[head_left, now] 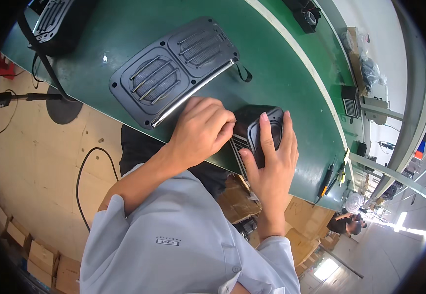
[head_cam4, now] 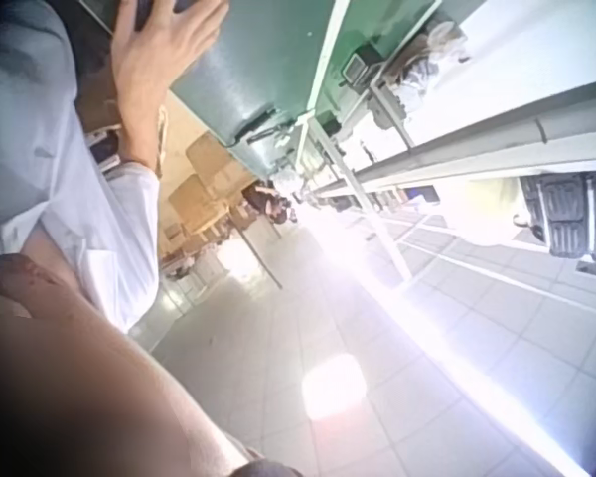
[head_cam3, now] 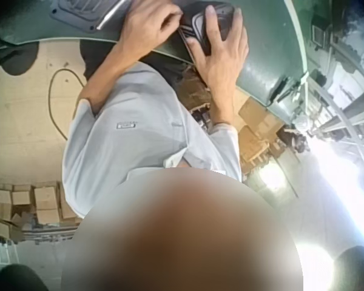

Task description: Assembling portable electronic speakers by connecting internal components and fitting the outer casing.

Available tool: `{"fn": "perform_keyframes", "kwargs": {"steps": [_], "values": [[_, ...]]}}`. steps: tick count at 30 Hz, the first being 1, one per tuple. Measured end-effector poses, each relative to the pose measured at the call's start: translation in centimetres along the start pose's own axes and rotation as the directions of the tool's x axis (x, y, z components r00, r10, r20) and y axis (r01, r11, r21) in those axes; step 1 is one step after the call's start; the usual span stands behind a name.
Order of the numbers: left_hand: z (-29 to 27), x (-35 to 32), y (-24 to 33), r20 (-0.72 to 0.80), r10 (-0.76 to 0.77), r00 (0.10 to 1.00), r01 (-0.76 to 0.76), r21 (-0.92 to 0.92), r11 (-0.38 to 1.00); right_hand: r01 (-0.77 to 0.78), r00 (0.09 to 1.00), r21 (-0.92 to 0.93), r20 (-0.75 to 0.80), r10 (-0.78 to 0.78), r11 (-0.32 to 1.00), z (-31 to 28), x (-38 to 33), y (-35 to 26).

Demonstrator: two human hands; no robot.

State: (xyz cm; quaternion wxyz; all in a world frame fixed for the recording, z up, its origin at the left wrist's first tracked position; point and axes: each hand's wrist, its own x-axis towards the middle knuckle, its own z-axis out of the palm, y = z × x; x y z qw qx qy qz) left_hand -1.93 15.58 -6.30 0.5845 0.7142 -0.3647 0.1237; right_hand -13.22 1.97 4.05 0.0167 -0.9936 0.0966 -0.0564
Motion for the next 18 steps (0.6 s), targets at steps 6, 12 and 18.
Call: {"fn": "perform_keyframes", "kwargs": {"steps": [6,12,18], "values": [[0.2,0.1,0.4,0.053,-0.165,0.985,0.168,-0.046,0.985,0.034,0.999,0.030,0.022,-0.034,0.999,-0.4,0.0,0.4],[0.0,0.5,0.0,0.024,-0.037,0.999,0.038,-0.040,0.998,0.031,0.999,0.030,0.017,-0.032,0.999,-0.3,0.0,0.3],[-1.3,0.6,0.0,0.084,0.031,0.996,-0.025,-0.078,0.997,0.010,1.000,0.048,0.023,-0.011,0.999,-0.2,-0.1,0.6]]}}
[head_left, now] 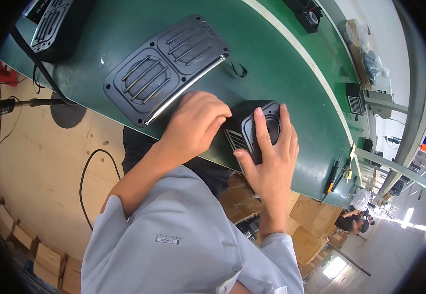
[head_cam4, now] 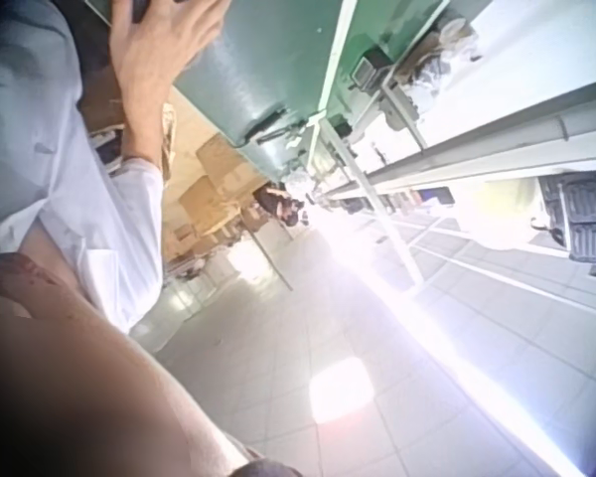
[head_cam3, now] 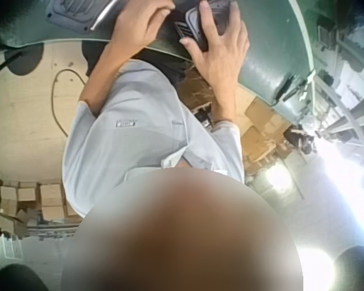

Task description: Assembling portable electronic speakers by connecting internal components and fitting the outer casing.

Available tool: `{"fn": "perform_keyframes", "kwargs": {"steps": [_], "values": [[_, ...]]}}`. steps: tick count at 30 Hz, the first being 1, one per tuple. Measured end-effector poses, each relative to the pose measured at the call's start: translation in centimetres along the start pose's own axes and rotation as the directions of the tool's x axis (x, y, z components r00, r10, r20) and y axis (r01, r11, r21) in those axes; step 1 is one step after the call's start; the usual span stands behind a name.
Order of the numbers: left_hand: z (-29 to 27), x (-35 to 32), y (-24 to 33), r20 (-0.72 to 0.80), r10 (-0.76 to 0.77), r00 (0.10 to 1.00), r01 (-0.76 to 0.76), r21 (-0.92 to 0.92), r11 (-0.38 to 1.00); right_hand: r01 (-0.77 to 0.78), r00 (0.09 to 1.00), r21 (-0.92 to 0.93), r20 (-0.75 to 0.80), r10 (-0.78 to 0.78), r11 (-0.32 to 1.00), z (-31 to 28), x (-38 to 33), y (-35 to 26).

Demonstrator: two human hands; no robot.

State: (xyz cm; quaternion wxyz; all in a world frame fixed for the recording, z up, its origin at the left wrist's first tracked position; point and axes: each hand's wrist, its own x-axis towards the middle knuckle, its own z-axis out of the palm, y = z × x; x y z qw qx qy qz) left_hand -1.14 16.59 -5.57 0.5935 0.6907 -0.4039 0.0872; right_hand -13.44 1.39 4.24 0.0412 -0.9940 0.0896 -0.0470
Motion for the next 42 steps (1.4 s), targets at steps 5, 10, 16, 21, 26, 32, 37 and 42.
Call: {"fn": "perform_keyframes", "kwargs": {"steps": [5,10,16,21,26,32,37,42], "values": [[-1.3,-0.1,-0.1,0.147,-0.095,0.985,0.089,0.048,0.995,-0.013,1.000,0.058,0.001,0.013,0.998,0.1,0.1,0.0],[-0.1,-0.2,0.2,0.221,-0.227,0.948,0.227,0.025,0.974,-0.008,1.000,0.079,0.010,0.007,0.997,0.0,0.1,0.3],[1.2,1.0,-0.1,0.283,-0.276,0.919,0.293,-0.020,0.956,0.039,0.999,0.128,-0.033,-0.035,0.991,0.5,0.4,0.8],[-1.8,4.4,1.1,0.560,-0.286,0.777,0.359,-0.022,0.933,0.110,0.994,0.359,-0.027,-0.108,0.927,-0.5,0.1,2.8],[3.1,9.5,2.3,0.383,-0.125,0.915,0.184,-0.121,0.976,-0.084,0.825,0.565,-0.423,0.375,0.821,-0.3,-4.1,5.3],[6.3,11.2,2.2,0.714,-0.270,0.646,0.288,0.099,0.953,0.216,0.533,0.951,-0.305,0.789,0.222,7.2,-7.7,3.1],[6.1,10.4,1.6,0.738,-0.350,0.577,0.421,0.098,0.902,0.496,0.478,0.862,-0.169,0.862,-0.106,8.9,-6.6,2.0],[5.8,9.4,1.2,0.656,-0.069,0.752,0.219,-0.150,0.964,0.343,0.365,0.932,-0.247,0.898,0.117,8.4,-5.1,1.3]]}}
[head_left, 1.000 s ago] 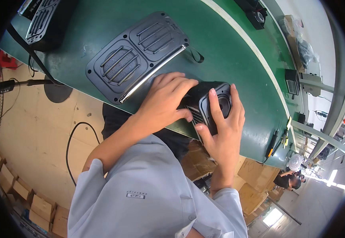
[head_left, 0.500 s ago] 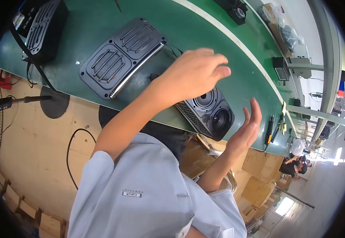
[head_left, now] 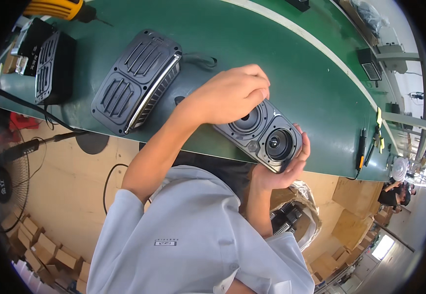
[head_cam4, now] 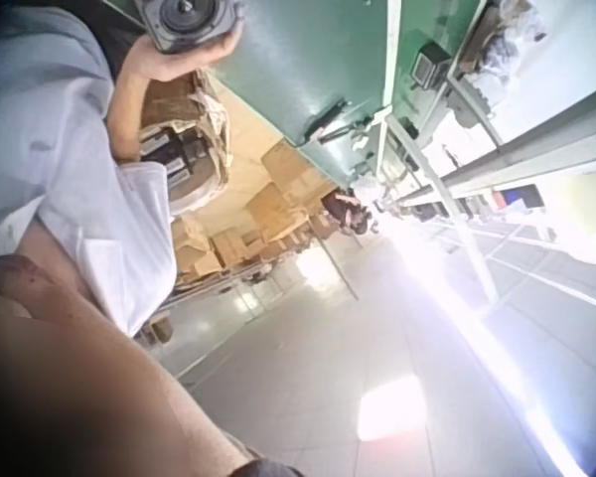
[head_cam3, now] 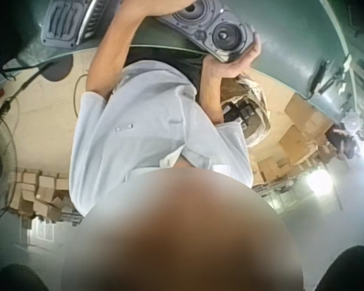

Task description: Assembling portable electronic speakers by connecting internal components and fitting the outer casing.

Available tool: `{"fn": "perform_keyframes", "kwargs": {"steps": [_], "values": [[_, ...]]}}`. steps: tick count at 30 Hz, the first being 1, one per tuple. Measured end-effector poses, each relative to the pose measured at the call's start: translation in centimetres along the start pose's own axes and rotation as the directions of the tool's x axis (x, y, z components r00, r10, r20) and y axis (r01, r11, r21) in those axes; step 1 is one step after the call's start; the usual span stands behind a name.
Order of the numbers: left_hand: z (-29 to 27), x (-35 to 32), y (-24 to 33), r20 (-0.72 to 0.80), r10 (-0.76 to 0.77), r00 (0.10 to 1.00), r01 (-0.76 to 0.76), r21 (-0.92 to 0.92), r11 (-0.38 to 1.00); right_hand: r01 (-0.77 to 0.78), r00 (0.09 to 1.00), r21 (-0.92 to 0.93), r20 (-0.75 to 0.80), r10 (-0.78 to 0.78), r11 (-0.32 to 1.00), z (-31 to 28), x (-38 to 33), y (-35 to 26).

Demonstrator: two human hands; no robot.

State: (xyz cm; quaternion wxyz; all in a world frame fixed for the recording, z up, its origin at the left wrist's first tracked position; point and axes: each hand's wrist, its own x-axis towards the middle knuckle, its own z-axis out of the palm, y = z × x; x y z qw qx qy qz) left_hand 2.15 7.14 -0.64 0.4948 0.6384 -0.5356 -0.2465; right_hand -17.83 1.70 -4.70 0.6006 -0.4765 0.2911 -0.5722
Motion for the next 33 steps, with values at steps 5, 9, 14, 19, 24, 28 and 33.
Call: {"fn": "perform_keyframes", "kwargs": {"steps": [5,9,14,19,24,28,33], "values": [[1.0,-1.6,1.8,-0.189,-0.068,0.980,0.117,0.261,0.958,-0.046,0.972,-0.149,0.222,0.079,0.988,-0.8,3.1,-1.2],[1.9,-2.7,2.9,-0.376,-0.102,0.921,0.226,0.301,0.926,-0.369,0.838,-0.170,0.364,0.406,0.914,-1.7,5.1,-1.5],[2.9,-4.6,2.4,-0.528,-0.364,0.767,0.299,-0.207,0.931,-0.224,0.789,-0.211,0.535,0.304,0.952,-3.4,5.0,0.0],[3.1,-6.6,1.7,-0.372,-0.529,0.762,0.399,-0.374,0.837,-0.009,0.789,-0.211,0.598,0.136,0.978,-4.9,4.3,0.0],[4.0,-9.3,2.2,-0.406,-0.251,0.879,0.123,-0.316,0.941,-0.421,0.690,-0.047,0.632,0.354,0.906,-5.5,4.6,-1.8],[4.2,-10.2,1.5,-0.407,-0.218,0.887,0.079,-0.331,0.940,-0.379,0.621,-0.232,0.654,0.432,0.896,-5.9,5.4,-3.1],[3.9,-11.5,0.5,-0.401,-0.151,0.904,-0.033,-0.417,0.908,-0.199,0.638,-0.268,0.695,0.332,0.943,-5.6,4.2,-3.9]]}}
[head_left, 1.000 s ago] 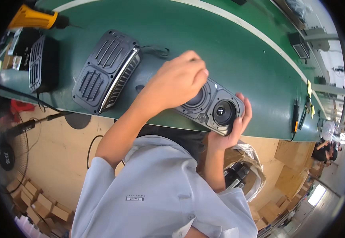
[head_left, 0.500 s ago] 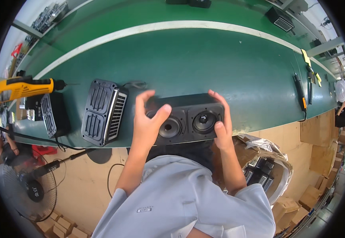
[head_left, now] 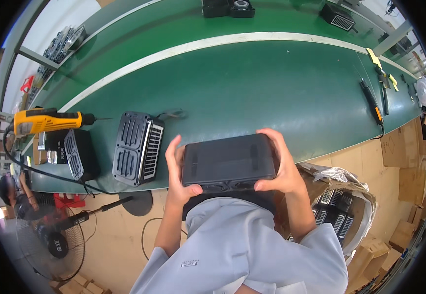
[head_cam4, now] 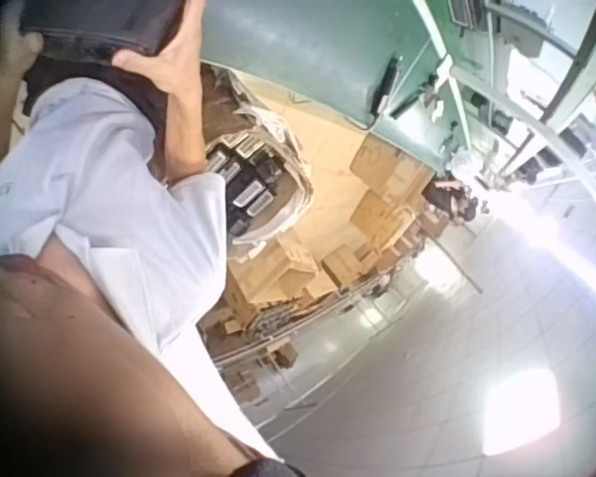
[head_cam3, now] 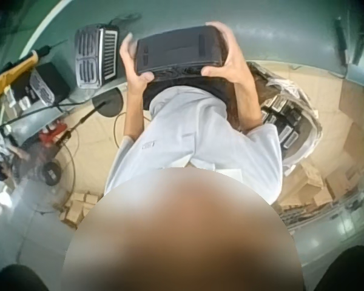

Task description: Assembling portable electronic speakers by connecting internal components and fitting the outer casing.

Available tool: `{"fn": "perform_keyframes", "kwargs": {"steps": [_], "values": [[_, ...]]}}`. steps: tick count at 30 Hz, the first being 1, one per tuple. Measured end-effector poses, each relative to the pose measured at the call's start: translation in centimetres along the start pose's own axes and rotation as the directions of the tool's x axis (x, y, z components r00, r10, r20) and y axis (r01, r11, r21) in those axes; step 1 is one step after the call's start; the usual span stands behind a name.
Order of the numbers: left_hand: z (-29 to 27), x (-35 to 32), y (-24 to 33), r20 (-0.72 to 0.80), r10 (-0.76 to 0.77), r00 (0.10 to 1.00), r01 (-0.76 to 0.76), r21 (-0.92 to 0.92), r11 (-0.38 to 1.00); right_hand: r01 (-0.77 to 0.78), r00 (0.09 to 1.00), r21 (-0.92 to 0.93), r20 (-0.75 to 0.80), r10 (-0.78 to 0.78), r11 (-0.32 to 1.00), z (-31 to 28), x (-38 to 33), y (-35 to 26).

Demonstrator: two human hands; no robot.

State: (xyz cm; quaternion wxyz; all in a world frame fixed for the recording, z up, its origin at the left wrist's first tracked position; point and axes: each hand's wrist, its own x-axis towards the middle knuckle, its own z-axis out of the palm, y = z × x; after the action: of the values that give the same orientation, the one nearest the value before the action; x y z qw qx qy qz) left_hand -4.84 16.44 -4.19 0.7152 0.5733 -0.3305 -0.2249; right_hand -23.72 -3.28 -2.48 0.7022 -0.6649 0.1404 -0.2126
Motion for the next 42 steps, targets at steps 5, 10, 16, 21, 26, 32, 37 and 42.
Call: {"fn": "perform_keyframes", "kwargs": {"steps": [5,10,16,21,26,32,37,42], "values": [[-0.2,-0.8,-0.6,0.027,-0.150,0.988,0.151,-0.049,0.987,-0.007,0.999,0.103,-0.035,0.011,0.995,0.3,0.0,-0.1],[1.0,-0.3,-0.3,-0.066,-0.213,0.975,0.182,-0.319,0.930,0.106,0.956,0.284,-0.294,-0.018,0.953,2.4,0.5,-0.3],[3.5,0.9,-0.4,-0.060,-0.295,0.954,0.207,-0.581,0.787,0.223,0.925,0.553,-0.381,0.006,0.803,9.3,2.4,0.3],[2.9,0.8,-0.6,-0.086,-0.222,0.971,0.133,-0.579,0.804,0.197,0.943,0.401,-0.328,-0.061,0.895,9.1,4.1,-0.9],[1.0,3.1,-1.2,0.019,-0.280,0.960,0.231,-0.623,0.748,0.231,0.963,0.243,-0.195,-0.186,0.942,8.4,10.5,-4.1],[2.7,2.3,-1.6,0.072,0.005,0.997,-0.041,0.514,0.857,0.536,0.573,-0.839,0.445,-0.688,-0.096,6.1,35.0,-4.4],[3.4,1.8,-1.9,0.091,-0.033,0.995,-0.034,0.646,0.762,0.413,0.566,-0.794,0.608,-0.557,-0.447,8.3,49.2,2.7],[2.9,2.5,-1.4,0.033,-0.033,0.999,0.006,0.601,0.799,0.310,0.640,-0.884,0.467,-0.610,-0.351,9.0,52.1,6.4]]}}
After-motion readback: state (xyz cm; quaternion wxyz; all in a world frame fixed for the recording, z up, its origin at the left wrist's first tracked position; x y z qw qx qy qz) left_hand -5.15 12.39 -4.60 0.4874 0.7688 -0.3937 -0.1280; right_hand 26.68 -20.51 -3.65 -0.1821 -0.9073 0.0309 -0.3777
